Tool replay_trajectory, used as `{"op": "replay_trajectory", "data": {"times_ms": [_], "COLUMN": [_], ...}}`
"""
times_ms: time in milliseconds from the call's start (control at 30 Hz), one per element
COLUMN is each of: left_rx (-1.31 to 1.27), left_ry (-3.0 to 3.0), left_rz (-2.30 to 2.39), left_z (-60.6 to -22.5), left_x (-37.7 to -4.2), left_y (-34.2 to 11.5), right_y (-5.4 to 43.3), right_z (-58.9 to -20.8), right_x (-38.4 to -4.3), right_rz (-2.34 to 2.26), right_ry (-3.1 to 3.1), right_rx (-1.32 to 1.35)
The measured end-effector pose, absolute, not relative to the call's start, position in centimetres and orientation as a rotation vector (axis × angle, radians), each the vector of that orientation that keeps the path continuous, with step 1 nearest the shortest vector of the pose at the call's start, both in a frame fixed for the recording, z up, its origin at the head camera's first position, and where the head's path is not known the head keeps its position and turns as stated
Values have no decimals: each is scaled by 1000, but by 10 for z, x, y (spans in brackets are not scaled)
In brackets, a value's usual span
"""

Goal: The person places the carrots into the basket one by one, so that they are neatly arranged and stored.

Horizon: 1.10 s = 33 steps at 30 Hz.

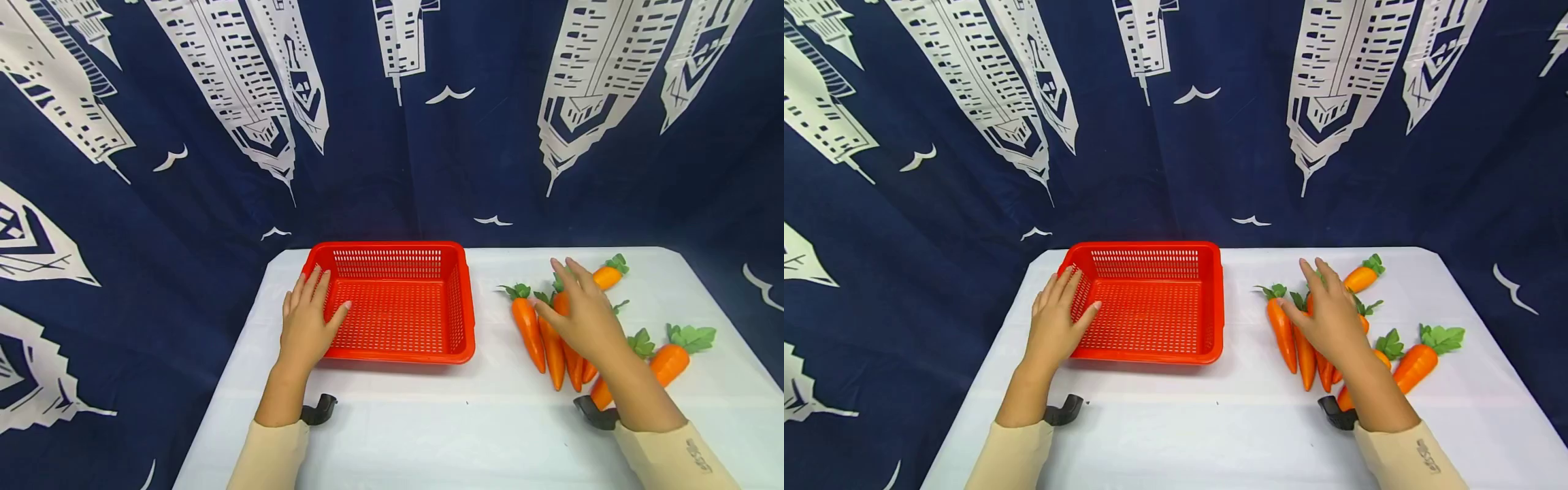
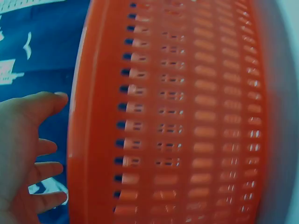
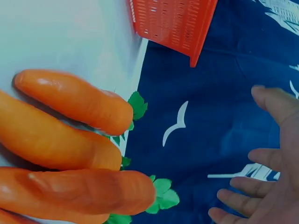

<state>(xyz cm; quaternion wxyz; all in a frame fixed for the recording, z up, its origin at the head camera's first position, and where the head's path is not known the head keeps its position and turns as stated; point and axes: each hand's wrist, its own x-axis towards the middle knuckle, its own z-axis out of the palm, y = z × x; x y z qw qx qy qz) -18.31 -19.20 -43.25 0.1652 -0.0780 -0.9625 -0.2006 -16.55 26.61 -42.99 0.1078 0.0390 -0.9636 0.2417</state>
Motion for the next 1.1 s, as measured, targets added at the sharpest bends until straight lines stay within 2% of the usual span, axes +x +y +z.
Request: {"op": "replay_trajectory", "data": {"times_ms": [233, 700, 1100], "left_rx": [-134, 2, 67], "left_ry": [-2679, -2714, -2739], "left_rz": [-664, -828, -1121], "left_z": [-432, -449, -471], "left_x": [-178, -167, -155], "left_y": [-211, -234, -251], "right_y": [276, 288, 292], "right_z": [-436, -462, -476], "right_x": [-158, -156, -160], "right_rz": [898, 923, 950], "right_ry": [-2803, -2836, -2857], "right_rx": [-27, -257, -341]}}
